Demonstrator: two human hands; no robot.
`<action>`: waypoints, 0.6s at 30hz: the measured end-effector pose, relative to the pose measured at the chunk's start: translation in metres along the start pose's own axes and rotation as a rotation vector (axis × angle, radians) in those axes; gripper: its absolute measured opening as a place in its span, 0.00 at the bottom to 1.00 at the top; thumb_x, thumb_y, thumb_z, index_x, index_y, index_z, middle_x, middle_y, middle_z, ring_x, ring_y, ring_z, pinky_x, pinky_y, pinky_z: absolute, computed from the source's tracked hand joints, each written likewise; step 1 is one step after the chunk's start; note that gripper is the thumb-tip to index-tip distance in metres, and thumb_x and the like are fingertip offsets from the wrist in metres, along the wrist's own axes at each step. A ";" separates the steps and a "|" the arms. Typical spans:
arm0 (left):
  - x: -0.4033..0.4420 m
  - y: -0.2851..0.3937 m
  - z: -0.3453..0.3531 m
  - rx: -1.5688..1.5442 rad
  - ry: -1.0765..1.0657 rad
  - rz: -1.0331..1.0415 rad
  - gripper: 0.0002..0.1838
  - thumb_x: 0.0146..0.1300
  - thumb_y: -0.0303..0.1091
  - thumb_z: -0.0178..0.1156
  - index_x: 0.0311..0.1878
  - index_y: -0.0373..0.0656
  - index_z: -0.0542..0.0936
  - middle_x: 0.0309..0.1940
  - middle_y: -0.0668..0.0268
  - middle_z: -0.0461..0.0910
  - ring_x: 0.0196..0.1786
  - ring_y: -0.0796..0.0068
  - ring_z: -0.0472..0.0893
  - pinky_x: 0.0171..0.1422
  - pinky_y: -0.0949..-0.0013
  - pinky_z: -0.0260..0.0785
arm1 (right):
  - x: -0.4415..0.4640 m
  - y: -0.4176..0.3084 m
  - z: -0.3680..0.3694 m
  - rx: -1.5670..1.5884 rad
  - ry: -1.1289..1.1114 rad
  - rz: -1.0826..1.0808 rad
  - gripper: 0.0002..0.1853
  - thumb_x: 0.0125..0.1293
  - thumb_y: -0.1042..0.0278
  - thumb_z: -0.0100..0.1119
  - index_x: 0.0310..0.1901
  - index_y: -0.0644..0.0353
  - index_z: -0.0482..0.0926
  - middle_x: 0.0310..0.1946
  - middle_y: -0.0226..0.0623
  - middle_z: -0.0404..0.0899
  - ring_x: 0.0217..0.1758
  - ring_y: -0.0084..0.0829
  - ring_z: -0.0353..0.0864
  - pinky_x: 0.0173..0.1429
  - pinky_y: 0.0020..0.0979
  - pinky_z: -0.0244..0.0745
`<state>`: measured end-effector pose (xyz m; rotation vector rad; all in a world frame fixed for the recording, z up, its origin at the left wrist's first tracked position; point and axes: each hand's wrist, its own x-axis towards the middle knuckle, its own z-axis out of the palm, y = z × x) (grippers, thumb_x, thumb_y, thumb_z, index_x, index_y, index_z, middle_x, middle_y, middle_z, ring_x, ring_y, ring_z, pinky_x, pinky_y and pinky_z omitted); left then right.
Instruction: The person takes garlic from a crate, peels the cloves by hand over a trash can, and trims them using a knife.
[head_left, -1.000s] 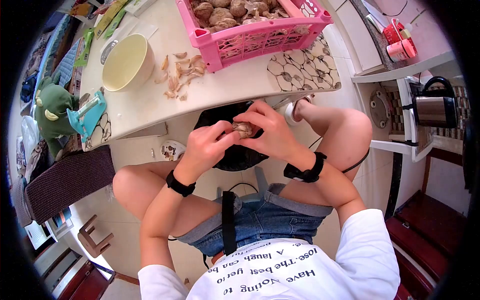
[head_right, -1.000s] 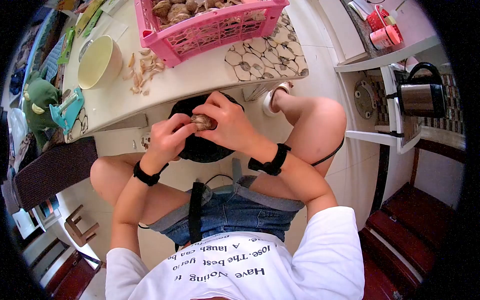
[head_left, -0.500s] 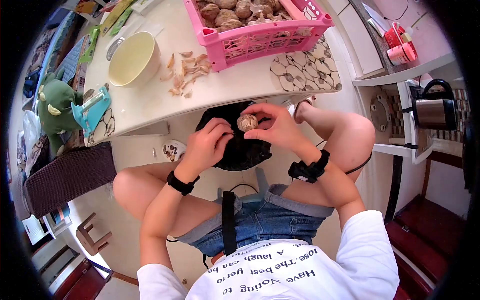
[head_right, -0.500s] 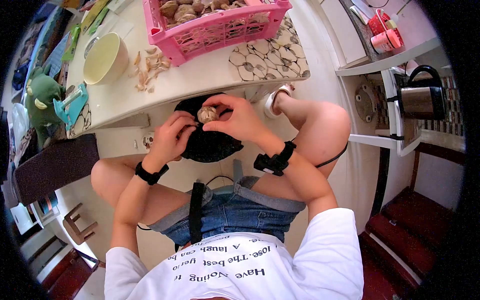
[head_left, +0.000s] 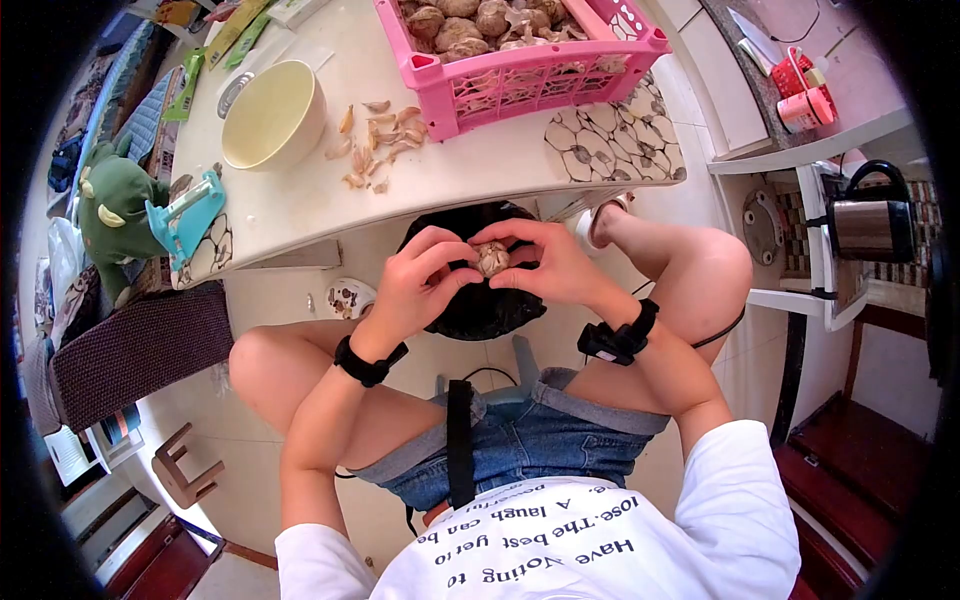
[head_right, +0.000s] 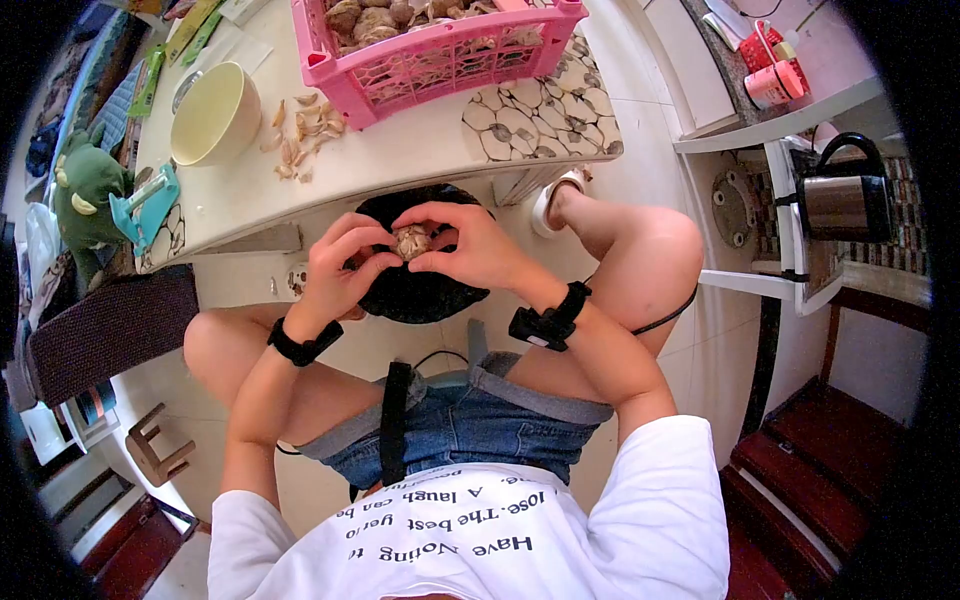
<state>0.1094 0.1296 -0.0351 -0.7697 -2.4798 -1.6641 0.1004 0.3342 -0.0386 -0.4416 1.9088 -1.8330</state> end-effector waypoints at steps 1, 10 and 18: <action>0.000 -0.001 0.000 0.007 -0.009 0.011 0.10 0.49 0.24 0.67 0.36 0.41 0.79 0.33 0.65 0.76 0.26 0.74 0.75 0.28 0.73 0.69 | 0.000 0.000 0.000 0.000 -0.016 0.008 0.24 0.51 0.81 0.65 0.52 0.64 0.75 0.47 0.34 0.76 0.48 0.23 0.76 0.52 0.27 0.76; 0.002 0.000 -0.002 0.060 -0.166 0.056 0.09 0.47 0.24 0.67 0.32 0.41 0.77 0.30 0.64 0.74 0.29 0.67 0.76 0.32 0.69 0.70 | 0.000 0.008 -0.003 -0.015 -0.112 0.010 0.22 0.53 0.81 0.64 0.52 0.65 0.74 0.45 0.35 0.77 0.47 0.23 0.76 0.52 0.28 0.76; -0.002 -0.004 -0.002 -0.073 -0.120 -0.084 0.10 0.47 0.23 0.67 0.31 0.39 0.75 0.28 0.65 0.73 0.27 0.69 0.75 0.31 0.71 0.69 | 0.002 0.011 -0.001 0.015 -0.059 -0.011 0.22 0.50 0.77 0.66 0.50 0.61 0.77 0.41 0.34 0.79 0.43 0.22 0.77 0.46 0.26 0.77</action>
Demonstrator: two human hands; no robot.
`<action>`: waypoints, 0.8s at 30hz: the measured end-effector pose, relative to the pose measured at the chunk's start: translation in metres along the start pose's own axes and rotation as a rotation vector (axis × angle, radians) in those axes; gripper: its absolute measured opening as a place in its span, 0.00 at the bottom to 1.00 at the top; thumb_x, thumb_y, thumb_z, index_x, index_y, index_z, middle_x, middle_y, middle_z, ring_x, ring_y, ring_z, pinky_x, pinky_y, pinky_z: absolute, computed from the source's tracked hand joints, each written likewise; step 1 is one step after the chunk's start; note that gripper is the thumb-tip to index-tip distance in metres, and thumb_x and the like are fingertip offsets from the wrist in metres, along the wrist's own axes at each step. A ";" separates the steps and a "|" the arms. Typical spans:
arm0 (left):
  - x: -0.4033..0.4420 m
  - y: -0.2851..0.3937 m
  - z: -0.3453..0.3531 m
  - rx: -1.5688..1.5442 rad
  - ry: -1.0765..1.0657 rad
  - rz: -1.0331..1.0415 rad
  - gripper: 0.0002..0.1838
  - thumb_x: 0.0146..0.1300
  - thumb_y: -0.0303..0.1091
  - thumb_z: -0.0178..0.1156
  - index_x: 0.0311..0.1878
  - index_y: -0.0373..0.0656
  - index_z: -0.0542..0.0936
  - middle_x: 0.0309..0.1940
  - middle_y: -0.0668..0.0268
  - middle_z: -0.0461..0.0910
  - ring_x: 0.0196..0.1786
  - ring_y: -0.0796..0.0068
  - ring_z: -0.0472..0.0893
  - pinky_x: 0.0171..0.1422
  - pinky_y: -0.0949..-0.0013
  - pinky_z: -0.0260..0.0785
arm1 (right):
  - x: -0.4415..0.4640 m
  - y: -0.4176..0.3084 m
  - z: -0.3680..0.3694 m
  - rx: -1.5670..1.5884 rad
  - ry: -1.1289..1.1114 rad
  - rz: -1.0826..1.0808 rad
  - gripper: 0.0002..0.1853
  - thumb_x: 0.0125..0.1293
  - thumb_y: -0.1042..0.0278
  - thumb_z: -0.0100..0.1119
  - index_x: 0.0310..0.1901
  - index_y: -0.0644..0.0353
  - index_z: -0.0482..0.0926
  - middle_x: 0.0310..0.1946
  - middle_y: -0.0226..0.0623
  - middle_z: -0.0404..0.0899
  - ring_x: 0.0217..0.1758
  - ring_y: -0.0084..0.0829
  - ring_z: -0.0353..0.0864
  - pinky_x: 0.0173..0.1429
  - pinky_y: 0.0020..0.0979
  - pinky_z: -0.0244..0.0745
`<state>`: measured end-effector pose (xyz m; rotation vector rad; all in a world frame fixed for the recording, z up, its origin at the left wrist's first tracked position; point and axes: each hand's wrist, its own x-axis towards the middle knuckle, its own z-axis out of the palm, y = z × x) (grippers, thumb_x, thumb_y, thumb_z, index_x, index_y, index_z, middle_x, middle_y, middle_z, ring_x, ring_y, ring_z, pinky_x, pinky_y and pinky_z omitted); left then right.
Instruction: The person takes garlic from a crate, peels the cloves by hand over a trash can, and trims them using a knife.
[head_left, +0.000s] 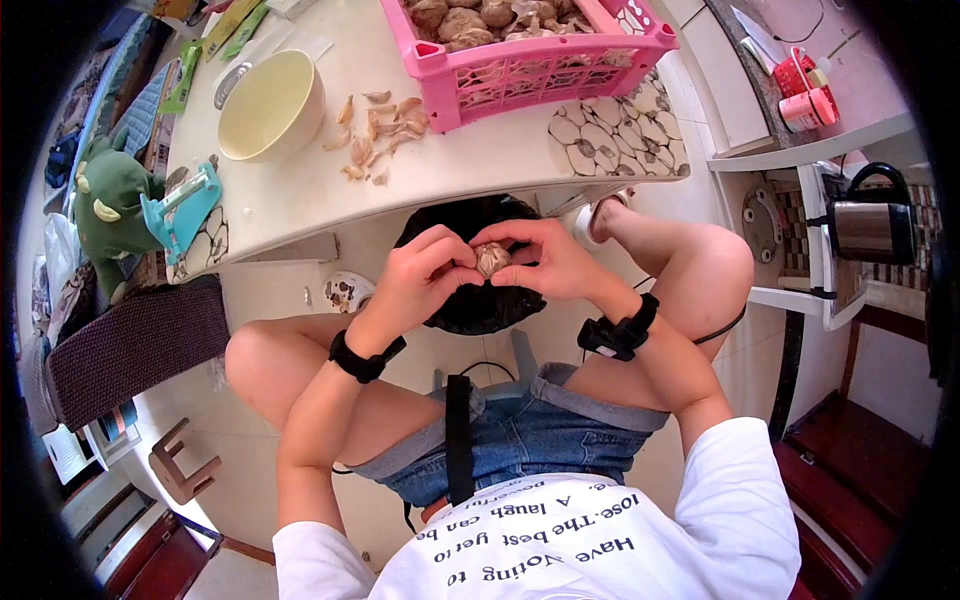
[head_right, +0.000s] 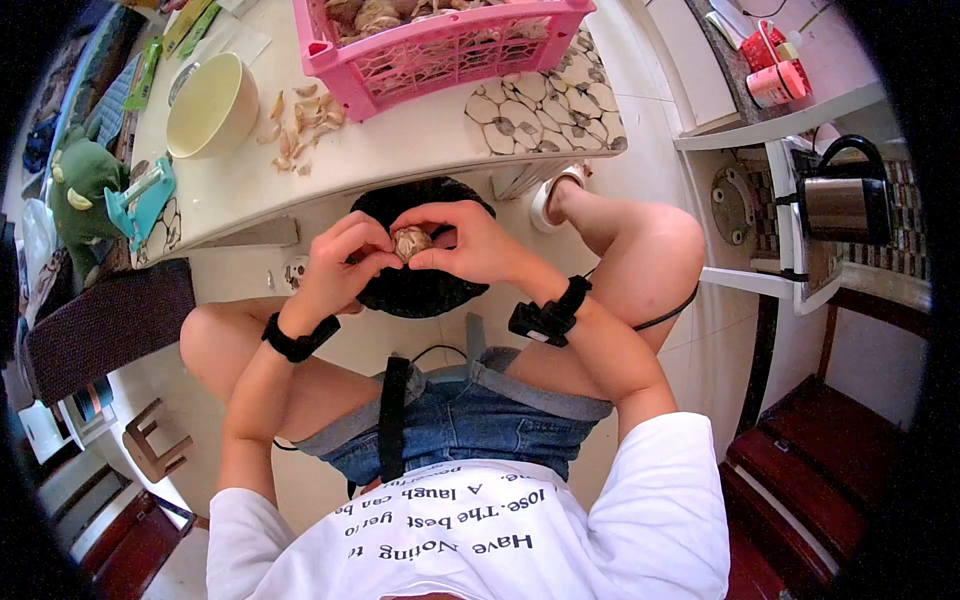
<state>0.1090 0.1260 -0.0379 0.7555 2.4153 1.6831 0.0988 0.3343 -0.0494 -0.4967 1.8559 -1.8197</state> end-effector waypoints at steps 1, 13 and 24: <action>0.000 -0.001 -0.001 0.007 -0.002 0.014 0.11 0.46 0.23 0.68 0.31 0.39 0.75 0.28 0.65 0.73 0.27 0.70 0.74 0.31 0.71 0.69 | 0.000 0.001 0.000 0.011 -0.005 -0.001 0.22 0.50 0.77 0.66 0.50 0.61 0.77 0.41 0.34 0.79 0.43 0.21 0.77 0.46 0.26 0.77; -0.004 -0.014 -0.001 0.190 0.007 -0.009 0.08 0.52 0.23 0.63 0.35 0.39 0.76 0.29 0.62 0.76 0.28 0.67 0.78 0.31 0.69 0.70 | 0.000 -0.001 -0.003 0.078 -0.021 0.032 0.22 0.56 0.83 0.59 0.54 0.64 0.73 0.50 0.35 0.74 0.52 0.25 0.74 0.55 0.28 0.74; 0.002 0.009 0.002 -0.010 -0.066 -0.351 0.14 0.64 0.38 0.55 0.40 0.34 0.75 0.28 0.57 0.77 0.27 0.70 0.75 0.33 0.70 0.68 | 0.002 -0.003 0.008 0.011 0.050 -0.060 0.25 0.51 0.83 0.64 0.53 0.63 0.74 0.49 0.35 0.73 0.51 0.27 0.75 0.53 0.28 0.76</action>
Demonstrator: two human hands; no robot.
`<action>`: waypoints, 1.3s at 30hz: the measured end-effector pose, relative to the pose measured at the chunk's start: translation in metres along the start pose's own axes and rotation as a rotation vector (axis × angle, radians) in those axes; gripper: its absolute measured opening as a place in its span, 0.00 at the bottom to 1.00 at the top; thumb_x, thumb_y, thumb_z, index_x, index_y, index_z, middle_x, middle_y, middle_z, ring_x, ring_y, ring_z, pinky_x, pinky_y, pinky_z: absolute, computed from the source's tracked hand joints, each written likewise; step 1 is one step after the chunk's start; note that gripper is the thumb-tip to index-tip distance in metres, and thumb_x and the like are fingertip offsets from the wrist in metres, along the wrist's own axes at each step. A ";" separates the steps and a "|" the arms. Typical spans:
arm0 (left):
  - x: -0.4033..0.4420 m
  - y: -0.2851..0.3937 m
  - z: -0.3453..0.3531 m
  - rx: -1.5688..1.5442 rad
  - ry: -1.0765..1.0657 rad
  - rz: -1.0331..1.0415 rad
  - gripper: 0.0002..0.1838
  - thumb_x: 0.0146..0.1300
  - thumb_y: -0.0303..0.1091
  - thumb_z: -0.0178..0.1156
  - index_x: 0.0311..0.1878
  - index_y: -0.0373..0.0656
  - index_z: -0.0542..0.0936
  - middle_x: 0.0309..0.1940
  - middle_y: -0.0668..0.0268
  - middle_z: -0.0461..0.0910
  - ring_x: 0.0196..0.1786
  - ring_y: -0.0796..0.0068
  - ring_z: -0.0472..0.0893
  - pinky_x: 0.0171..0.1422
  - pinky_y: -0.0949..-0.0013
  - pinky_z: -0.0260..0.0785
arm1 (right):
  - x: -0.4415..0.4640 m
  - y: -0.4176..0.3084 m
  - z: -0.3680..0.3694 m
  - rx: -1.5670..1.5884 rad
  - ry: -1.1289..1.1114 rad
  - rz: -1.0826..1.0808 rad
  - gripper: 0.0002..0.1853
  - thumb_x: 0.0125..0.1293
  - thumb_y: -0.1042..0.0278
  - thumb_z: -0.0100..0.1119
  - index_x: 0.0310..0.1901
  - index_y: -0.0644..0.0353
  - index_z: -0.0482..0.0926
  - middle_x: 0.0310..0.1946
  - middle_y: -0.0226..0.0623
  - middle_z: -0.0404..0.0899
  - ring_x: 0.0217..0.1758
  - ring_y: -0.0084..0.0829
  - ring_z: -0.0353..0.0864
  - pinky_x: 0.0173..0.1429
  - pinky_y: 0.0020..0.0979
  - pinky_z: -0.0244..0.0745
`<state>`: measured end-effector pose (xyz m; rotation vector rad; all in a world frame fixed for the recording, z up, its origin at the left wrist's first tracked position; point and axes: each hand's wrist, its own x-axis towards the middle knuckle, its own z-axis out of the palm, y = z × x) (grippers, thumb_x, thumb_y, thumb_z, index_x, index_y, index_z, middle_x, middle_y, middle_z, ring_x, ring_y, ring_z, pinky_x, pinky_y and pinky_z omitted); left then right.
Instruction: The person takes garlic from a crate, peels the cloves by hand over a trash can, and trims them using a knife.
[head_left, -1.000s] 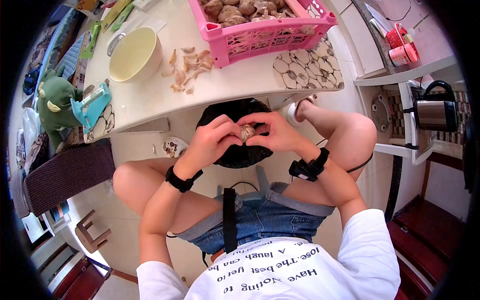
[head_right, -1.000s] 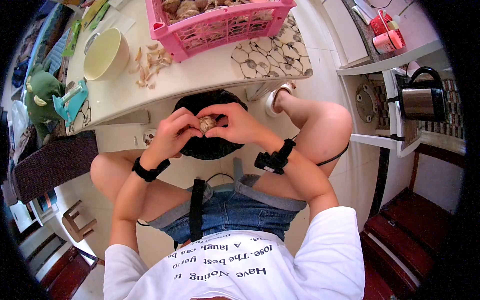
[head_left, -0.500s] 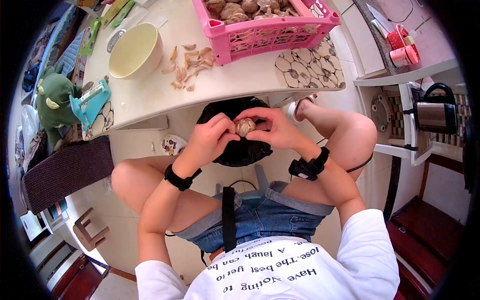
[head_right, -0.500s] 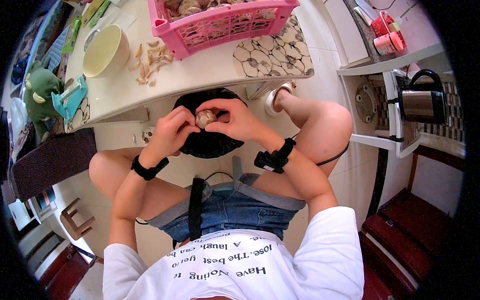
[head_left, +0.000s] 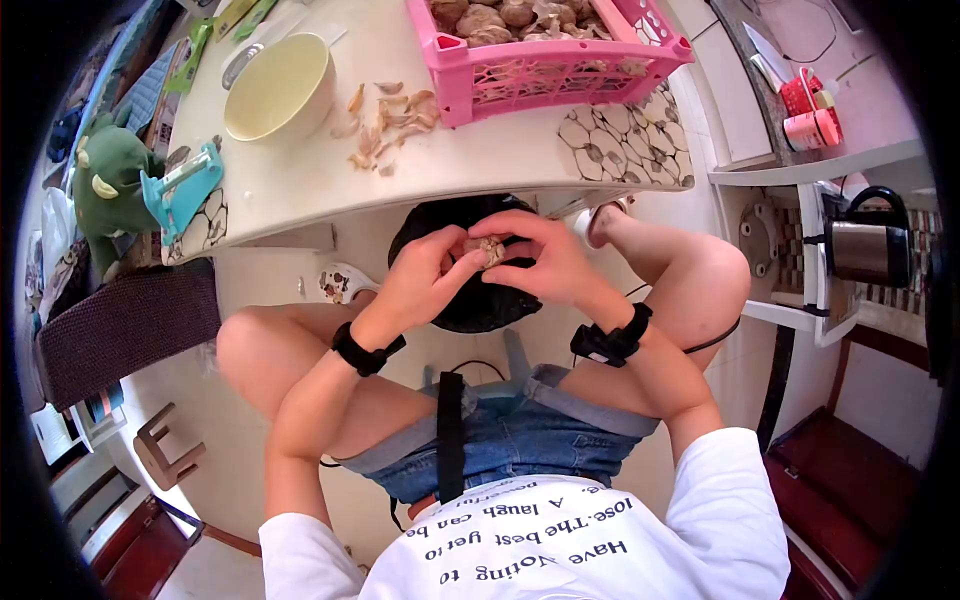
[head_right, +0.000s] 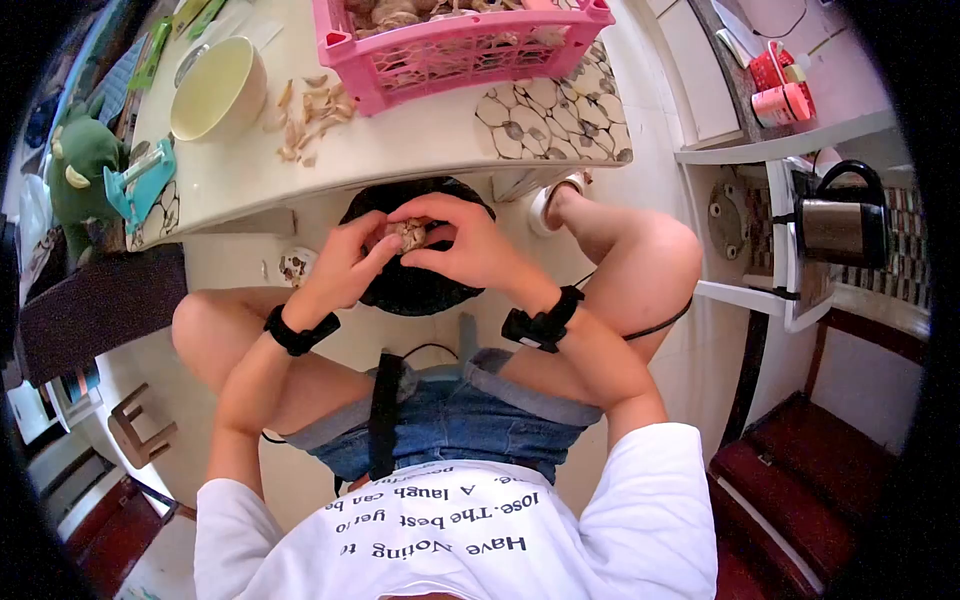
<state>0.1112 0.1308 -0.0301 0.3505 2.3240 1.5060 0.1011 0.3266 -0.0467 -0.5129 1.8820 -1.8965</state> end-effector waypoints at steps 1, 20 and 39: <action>0.000 0.002 0.000 0.061 -0.045 -0.023 0.14 0.66 0.39 0.53 0.39 0.33 0.74 0.28 0.54 0.77 0.27 0.65 0.76 0.34 0.68 0.68 | 0.000 -0.001 0.002 -0.036 0.017 -0.005 0.25 0.50 0.82 0.66 0.53 0.63 0.75 0.48 0.35 0.73 0.50 0.26 0.75 0.52 0.28 0.77; 0.006 -0.026 0.009 -0.798 -0.042 -0.292 0.12 0.72 0.38 0.44 0.40 0.40 0.70 0.25 0.68 0.72 0.26 0.80 0.71 0.26 0.76 0.63 | 0.007 0.016 0.001 0.174 0.162 0.033 0.22 0.53 0.79 0.65 0.52 0.63 0.75 0.46 0.34 0.76 0.49 0.24 0.76 0.49 0.25 0.77; 0.009 -0.030 0.016 -0.245 0.214 0.062 0.06 0.62 0.30 0.56 0.39 0.38 0.72 0.21 0.69 0.72 0.21 0.84 0.67 0.24 0.78 0.57 | 0.004 0.020 0.004 0.169 0.082 0.131 0.22 0.55 0.82 0.61 0.54 0.67 0.70 0.50 0.39 0.73 0.52 0.27 0.75 0.55 0.32 0.77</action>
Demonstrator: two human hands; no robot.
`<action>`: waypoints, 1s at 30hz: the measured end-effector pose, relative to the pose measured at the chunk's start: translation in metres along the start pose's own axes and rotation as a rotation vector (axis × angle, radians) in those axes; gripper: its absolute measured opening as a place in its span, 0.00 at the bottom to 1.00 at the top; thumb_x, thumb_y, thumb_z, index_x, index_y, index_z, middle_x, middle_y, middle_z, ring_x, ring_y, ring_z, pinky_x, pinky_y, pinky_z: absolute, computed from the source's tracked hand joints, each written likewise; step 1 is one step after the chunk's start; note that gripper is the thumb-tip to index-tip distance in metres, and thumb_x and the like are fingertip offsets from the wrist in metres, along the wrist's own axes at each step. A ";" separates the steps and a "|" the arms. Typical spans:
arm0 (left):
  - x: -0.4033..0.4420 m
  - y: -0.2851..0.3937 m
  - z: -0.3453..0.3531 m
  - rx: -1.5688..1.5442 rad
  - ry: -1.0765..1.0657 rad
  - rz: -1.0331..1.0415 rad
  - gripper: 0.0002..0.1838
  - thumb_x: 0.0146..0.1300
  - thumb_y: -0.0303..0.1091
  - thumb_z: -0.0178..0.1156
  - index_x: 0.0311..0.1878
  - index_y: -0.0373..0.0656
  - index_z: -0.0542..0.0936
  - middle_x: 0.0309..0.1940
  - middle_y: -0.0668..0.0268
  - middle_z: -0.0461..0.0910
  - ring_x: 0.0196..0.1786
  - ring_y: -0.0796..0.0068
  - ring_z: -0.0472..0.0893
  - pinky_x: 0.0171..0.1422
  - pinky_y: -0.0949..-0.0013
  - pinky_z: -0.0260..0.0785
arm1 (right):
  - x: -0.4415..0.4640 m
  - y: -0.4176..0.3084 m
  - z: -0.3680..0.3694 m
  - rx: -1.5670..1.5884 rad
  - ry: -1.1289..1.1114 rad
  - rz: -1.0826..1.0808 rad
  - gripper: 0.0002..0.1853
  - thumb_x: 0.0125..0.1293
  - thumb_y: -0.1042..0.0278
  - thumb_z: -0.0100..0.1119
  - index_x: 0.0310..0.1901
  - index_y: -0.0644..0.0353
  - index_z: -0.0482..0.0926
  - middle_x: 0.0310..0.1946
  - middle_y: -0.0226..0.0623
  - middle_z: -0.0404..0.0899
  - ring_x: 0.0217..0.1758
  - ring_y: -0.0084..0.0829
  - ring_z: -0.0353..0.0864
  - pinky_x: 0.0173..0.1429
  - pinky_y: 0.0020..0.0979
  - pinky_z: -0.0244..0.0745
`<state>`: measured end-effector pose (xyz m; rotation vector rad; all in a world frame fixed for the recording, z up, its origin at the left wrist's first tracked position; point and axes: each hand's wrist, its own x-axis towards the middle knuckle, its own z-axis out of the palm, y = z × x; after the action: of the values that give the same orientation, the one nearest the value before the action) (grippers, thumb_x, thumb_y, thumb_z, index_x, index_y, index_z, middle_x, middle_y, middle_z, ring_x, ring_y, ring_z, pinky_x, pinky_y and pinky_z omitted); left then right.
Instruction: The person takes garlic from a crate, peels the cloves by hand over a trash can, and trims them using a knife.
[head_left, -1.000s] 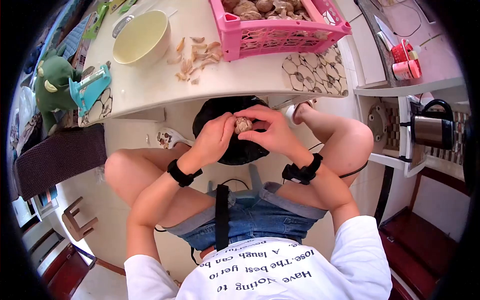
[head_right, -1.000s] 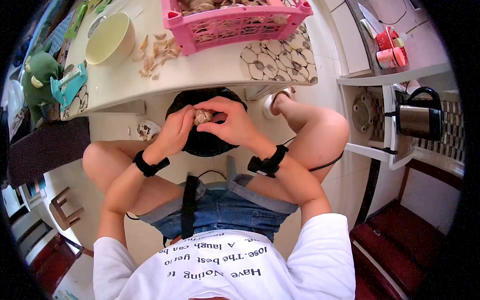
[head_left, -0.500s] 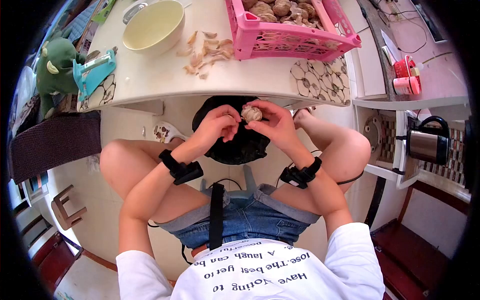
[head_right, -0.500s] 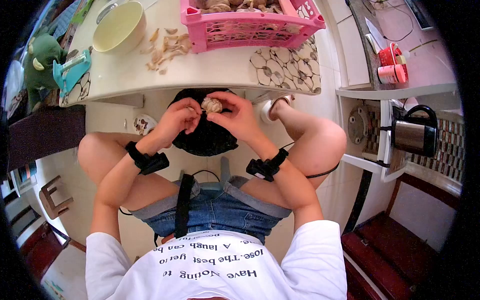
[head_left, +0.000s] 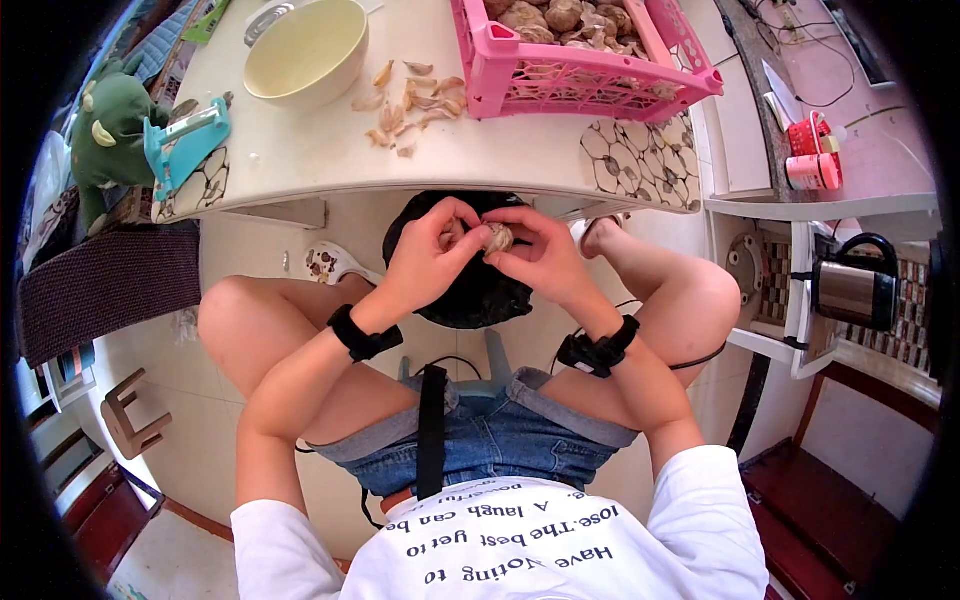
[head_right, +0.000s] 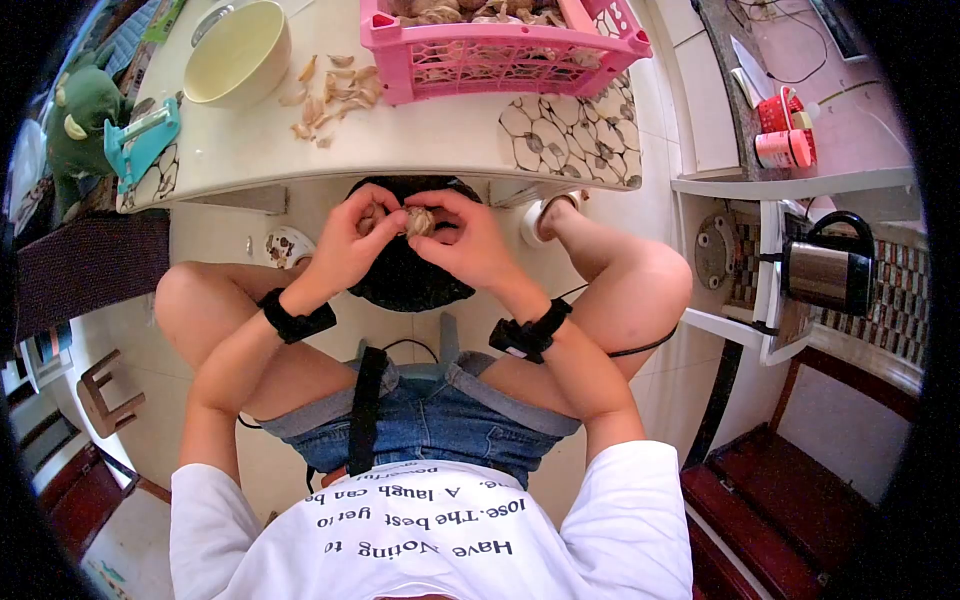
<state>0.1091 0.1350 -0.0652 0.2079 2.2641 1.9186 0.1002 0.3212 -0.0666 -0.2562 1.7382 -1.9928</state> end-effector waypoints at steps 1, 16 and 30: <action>0.000 0.000 0.001 0.030 0.034 0.013 0.07 0.61 0.29 0.58 0.37 0.36 0.73 0.19 0.66 0.73 0.20 0.80 0.72 0.24 0.74 0.61 | 0.000 0.000 0.001 0.000 -0.001 0.007 0.23 0.55 0.82 0.62 0.54 0.67 0.71 0.49 0.39 0.74 0.51 0.27 0.75 0.55 0.31 0.77; 0.001 -0.011 -0.002 0.272 0.044 -0.053 0.08 0.62 0.34 0.55 0.35 0.37 0.76 0.20 0.55 0.76 0.27 0.54 0.78 0.31 0.60 0.68 | 0.001 -0.002 0.000 0.072 0.057 -0.044 0.22 0.53 0.84 0.59 0.52 0.65 0.74 0.48 0.36 0.75 0.51 0.27 0.77 0.53 0.28 0.77; -0.001 -0.006 0.001 0.113 -0.054 -0.024 0.11 0.65 0.36 0.52 0.35 0.36 0.73 0.16 0.57 0.70 0.20 0.68 0.69 0.28 0.67 0.62 | 0.001 -0.002 0.002 0.144 0.031 -0.013 0.22 0.55 0.83 0.55 0.54 0.68 0.72 0.49 0.40 0.75 0.51 0.30 0.77 0.55 0.31 0.77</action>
<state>0.1103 0.1349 -0.0711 0.2430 2.3311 1.7531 0.0997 0.3195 -0.0641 -0.1898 1.6064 -2.1302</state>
